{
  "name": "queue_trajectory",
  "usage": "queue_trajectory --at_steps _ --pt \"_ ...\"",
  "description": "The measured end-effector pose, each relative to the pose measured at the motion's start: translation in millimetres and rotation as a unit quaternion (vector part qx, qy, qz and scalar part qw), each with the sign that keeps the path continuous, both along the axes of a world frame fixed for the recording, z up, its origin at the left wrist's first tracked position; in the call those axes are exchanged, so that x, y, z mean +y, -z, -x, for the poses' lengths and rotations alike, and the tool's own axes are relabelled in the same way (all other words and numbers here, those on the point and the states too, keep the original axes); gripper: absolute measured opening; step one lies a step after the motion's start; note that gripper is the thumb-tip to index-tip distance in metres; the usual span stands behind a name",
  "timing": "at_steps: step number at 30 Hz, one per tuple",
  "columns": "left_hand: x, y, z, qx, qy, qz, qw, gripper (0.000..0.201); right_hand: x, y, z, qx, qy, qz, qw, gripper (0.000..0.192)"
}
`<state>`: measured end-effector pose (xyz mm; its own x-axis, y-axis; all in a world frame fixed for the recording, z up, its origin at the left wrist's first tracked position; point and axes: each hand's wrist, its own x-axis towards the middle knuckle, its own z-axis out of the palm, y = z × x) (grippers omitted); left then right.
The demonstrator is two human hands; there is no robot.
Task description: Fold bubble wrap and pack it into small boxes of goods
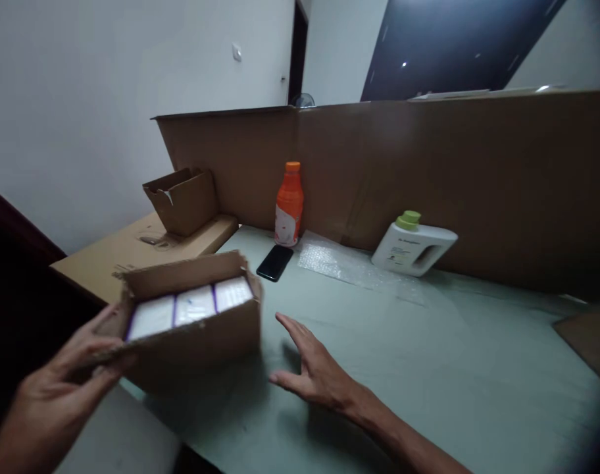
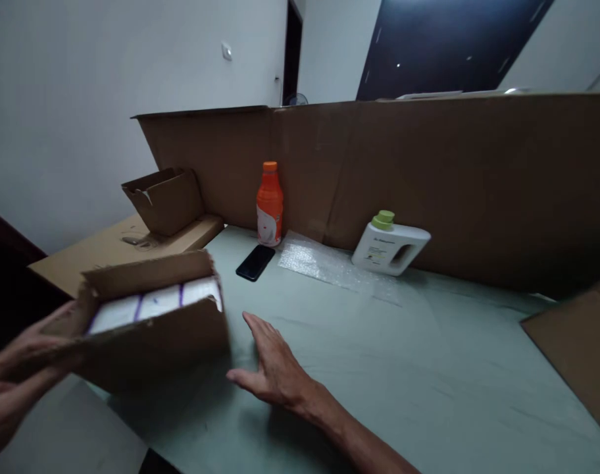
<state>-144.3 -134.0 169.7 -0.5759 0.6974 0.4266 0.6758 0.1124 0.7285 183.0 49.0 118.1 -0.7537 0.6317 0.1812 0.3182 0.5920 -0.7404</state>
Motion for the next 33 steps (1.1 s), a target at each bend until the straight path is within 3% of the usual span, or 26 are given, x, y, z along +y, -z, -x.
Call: queue_trajectory --at_steps 3,6,10,13,16,18,21,24,26,29,33 --pt "4.6 6.1 -55.6 -0.043 0.114 0.038 0.992 0.026 -19.0 -16.0 -37.7 0.051 0.036 0.052 0.997 0.095" --pt "32.4 3.6 -99.0 -0.05 0.186 0.028 0.981 0.023 -35.7 -12.6 -80.5 0.074 0.14 0.054 0.986 0.081" --pt "85.6 7.2 -134.3 -0.09 0.292 -0.019 0.952 0.018 -48.5 5.2 -121.0 0.096 0.262 0.047 0.959 0.069" --pt "111.9 19.3 -146.2 -0.114 0.327 -0.078 0.935 0.012 -43.4 10.4 -145.6 0.11 0.26 0.066 0.957 0.063" --pt "114.8 40.0 -144.9 -0.17 0.303 -0.152 0.925 0.06 -16.3 6.1 -173.6 0.063 0.227 0.047 0.971 0.056" --pt "109.1 59.1 -139.7 -0.218 0.26 -0.142 0.93 0.087 16.3 2.8 -188.4 -0.018 0.249 -0.02 0.968 0.047" --pt "100.8 90.5 -135.5 -0.262 0.226 -0.012 0.938 0.092 80.6 5.3 -192.7 -0.186 0.302 -0.155 0.922 0.044" --pt "96.8 113.8 -143.1 -0.241 0.212 0.101 0.942 0.084 143.1 15.9 -177.6 -0.254 0.312 -0.198 0.894 0.047" --pt "95.2 121.3 -151.4 -0.208 0.188 0.139 0.95 0.078 172.5 21.7 -165.9 -0.278 0.311 -0.206 0.885 0.038" --pt "93.3 123.5 -159.8 -0.185 0.162 0.16 0.956 0.074 187.4 20.5 -161.5 -0.326 0.305 -0.229 0.865 0.029" --pt "91.9 120.8 -162.1 -0.173 0.154 0.152 0.961 0.073 145.2 7.3 -197.4 -0.386 0.289 -0.259 0.837 0.025"
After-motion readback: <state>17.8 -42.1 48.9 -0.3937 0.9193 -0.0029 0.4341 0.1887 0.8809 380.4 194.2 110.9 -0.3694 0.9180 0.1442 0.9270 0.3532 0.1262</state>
